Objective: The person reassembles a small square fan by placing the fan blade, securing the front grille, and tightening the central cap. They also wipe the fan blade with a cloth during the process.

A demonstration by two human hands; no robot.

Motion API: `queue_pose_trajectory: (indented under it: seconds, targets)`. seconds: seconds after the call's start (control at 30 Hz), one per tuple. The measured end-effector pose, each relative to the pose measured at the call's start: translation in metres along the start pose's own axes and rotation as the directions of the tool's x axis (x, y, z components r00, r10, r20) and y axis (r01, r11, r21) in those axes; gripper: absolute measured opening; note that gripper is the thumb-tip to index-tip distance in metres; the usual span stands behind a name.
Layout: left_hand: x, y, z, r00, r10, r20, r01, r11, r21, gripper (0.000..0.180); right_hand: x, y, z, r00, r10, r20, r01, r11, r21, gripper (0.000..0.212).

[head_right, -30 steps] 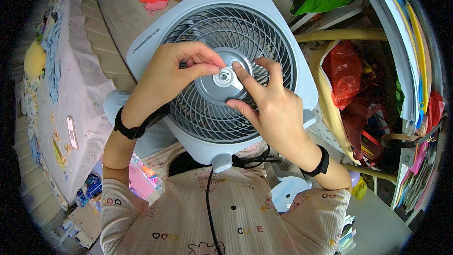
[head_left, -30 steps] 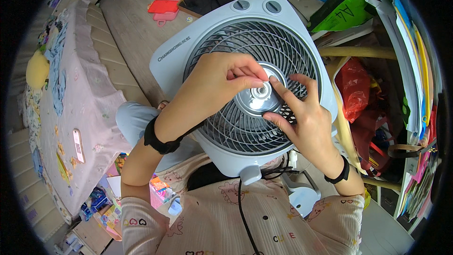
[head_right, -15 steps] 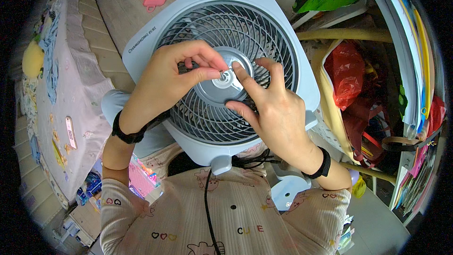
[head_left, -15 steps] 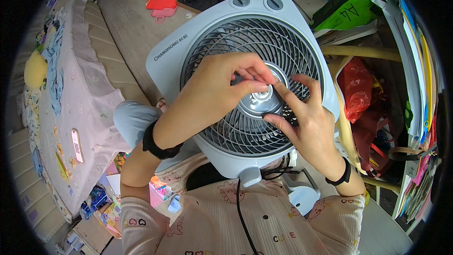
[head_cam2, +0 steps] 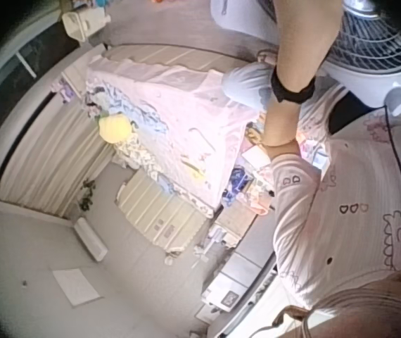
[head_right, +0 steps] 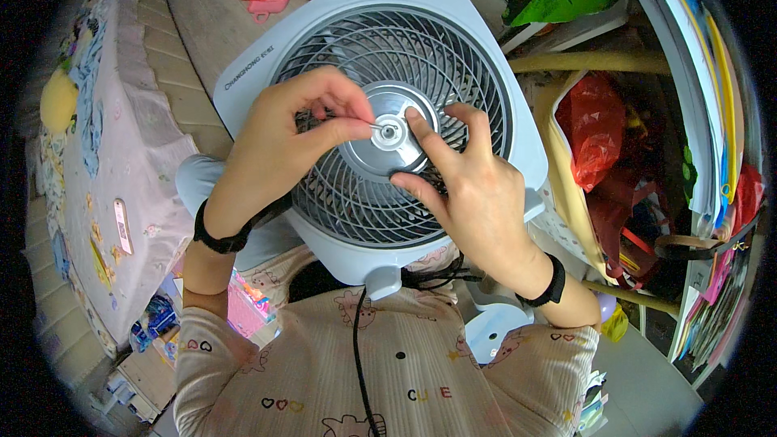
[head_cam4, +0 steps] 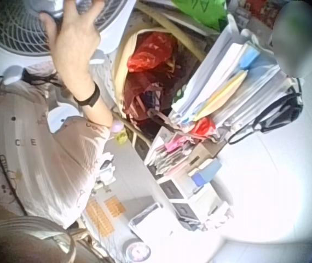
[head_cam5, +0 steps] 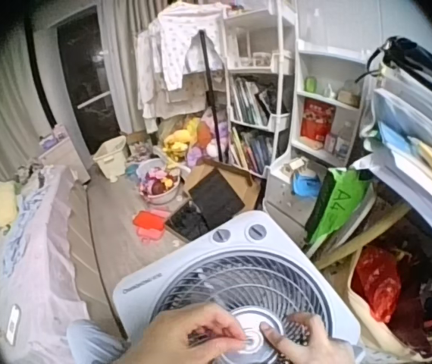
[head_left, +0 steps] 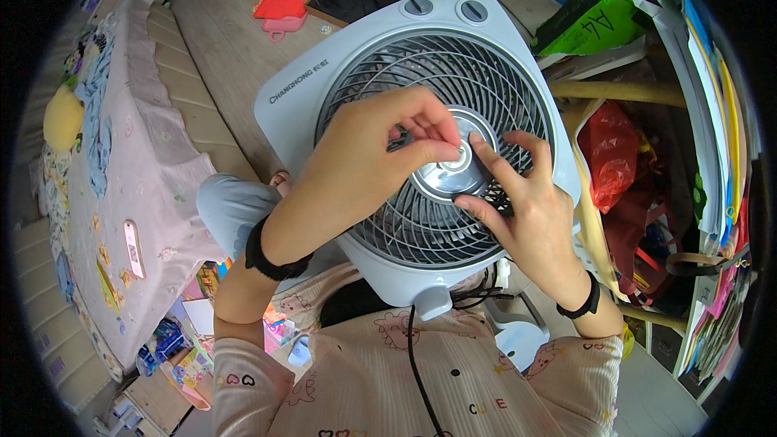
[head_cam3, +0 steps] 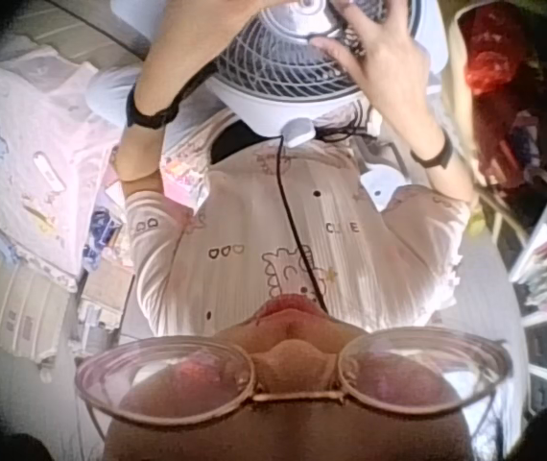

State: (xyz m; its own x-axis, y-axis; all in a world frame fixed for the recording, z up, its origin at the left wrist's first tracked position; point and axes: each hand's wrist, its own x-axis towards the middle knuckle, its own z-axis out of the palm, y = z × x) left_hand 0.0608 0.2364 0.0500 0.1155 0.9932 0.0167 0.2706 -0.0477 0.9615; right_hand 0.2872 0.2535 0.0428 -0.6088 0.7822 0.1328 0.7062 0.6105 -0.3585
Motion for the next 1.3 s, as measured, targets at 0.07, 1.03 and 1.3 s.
queue_pose_trajectory:
  seconds: [0.07,1.03,1.3]
  targets:
    - [-0.010,0.002,-0.008,0.999,-0.001,-0.054,0.002,1.000,0.021,0.007,-0.001,0.001,-0.001,1.000,-0.001,0.015,0.001,1.000,-0.017,0.057]
    - [-0.007,-0.007,0.009,0.996,0.079,0.045,-0.084,0.987,0.140,0.021,-0.003,-0.008,0.005,0.999,0.034,-0.002,-0.034,0.999,-0.024,0.059]
    - [-0.005,-0.003,0.013,0.999,-0.047,-0.006,0.047,0.999,0.002,0.016,-0.004,-0.005,0.004,0.999,0.038,-0.010,-0.038,0.999,-0.010,0.059]
